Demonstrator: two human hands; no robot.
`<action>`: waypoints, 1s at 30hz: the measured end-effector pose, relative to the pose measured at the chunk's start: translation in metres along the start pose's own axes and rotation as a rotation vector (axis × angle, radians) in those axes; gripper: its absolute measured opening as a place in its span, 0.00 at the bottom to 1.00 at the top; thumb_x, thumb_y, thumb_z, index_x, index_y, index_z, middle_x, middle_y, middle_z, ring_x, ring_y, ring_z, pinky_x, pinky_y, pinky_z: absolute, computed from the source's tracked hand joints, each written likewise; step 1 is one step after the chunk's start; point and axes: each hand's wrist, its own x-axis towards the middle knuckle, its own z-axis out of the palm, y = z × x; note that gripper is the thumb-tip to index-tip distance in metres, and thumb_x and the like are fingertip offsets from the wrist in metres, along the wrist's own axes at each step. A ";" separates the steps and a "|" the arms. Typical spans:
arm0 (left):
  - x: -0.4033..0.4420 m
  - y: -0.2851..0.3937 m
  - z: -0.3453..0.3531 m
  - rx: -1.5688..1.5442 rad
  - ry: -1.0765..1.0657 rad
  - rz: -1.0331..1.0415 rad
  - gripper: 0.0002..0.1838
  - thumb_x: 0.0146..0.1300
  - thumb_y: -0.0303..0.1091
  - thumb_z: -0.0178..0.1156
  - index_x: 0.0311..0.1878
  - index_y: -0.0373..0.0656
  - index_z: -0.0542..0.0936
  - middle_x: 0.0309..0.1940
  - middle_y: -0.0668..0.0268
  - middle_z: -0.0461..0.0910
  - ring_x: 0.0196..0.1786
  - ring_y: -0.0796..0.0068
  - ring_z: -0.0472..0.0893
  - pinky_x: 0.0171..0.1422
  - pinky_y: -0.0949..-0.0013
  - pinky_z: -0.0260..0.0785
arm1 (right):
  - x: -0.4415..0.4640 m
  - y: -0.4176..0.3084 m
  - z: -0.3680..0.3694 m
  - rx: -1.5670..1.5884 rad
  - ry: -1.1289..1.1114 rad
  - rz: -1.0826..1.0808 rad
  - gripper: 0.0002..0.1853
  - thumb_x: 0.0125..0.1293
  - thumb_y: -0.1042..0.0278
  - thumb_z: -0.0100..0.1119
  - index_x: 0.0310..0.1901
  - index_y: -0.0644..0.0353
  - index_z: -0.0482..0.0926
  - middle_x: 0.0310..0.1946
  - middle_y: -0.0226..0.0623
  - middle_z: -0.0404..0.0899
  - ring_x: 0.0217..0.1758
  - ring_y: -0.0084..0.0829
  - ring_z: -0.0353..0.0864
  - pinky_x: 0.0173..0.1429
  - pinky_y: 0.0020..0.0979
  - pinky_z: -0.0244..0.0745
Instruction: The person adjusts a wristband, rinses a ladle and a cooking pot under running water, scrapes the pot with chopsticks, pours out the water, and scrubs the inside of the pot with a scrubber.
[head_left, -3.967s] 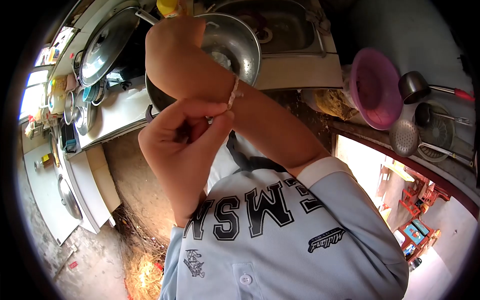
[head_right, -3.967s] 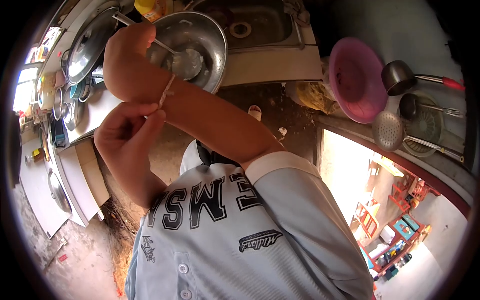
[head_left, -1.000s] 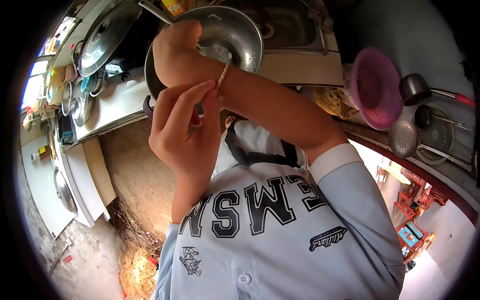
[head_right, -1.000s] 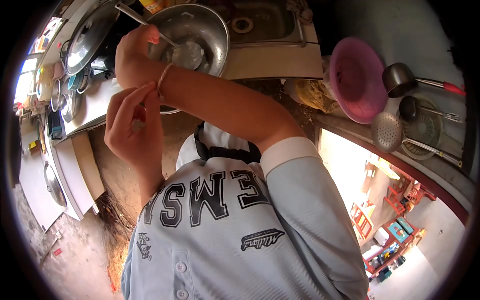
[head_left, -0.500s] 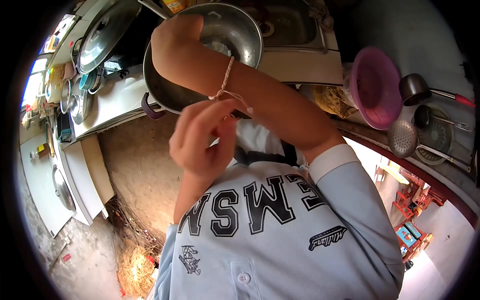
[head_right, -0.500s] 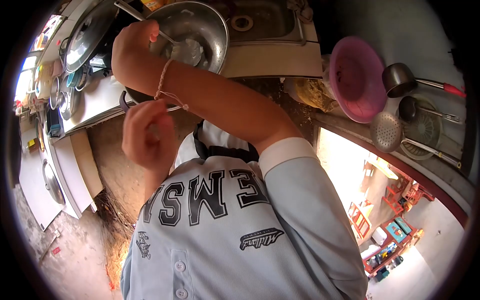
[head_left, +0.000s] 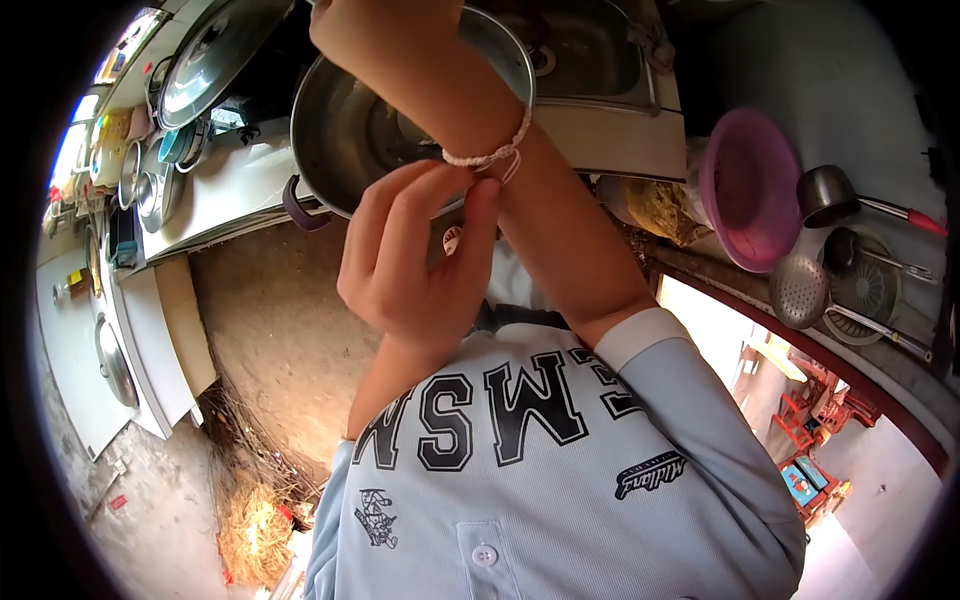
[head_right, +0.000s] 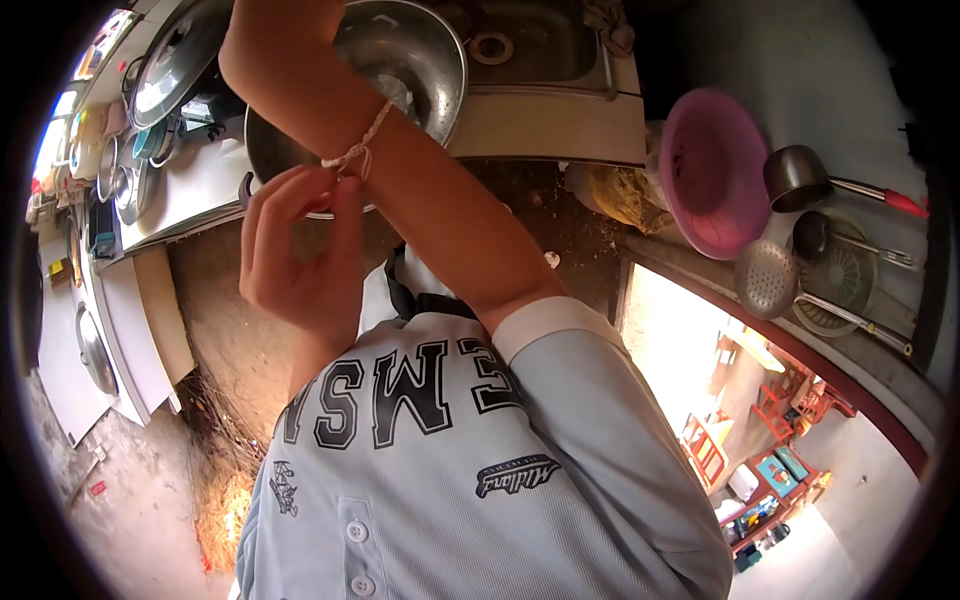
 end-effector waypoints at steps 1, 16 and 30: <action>-0.001 -0.001 0.001 0.001 0.002 -0.001 0.10 0.45 0.22 0.69 0.32 0.38 0.79 0.28 0.62 0.80 0.30 0.72 0.79 0.31 0.76 0.71 | 0.002 0.002 -0.004 0.008 0.007 0.022 0.09 0.54 0.64 0.59 0.27 0.61 0.78 0.26 0.42 0.80 0.30 0.41 0.81 0.33 0.38 0.77; -0.024 -0.034 0.021 -0.398 -0.142 -0.136 0.09 0.49 0.14 0.58 0.33 0.37 0.75 0.39 0.58 0.73 0.40 0.68 0.74 0.44 0.72 0.67 | 0.009 0.016 -0.016 0.944 0.022 0.174 0.18 0.57 0.67 0.55 0.46 0.71 0.72 0.35 0.50 0.79 0.38 0.43 0.80 0.42 0.36 0.73; -0.020 -0.037 0.029 -0.699 -0.004 -0.471 0.11 0.49 0.12 0.59 0.37 0.33 0.77 0.36 0.57 0.79 0.36 0.72 0.80 0.41 0.76 0.73 | 0.012 0.024 -0.002 1.728 -0.396 0.766 0.11 0.60 0.66 0.52 0.40 0.62 0.75 0.30 0.35 0.79 0.29 0.25 0.79 0.33 0.25 0.73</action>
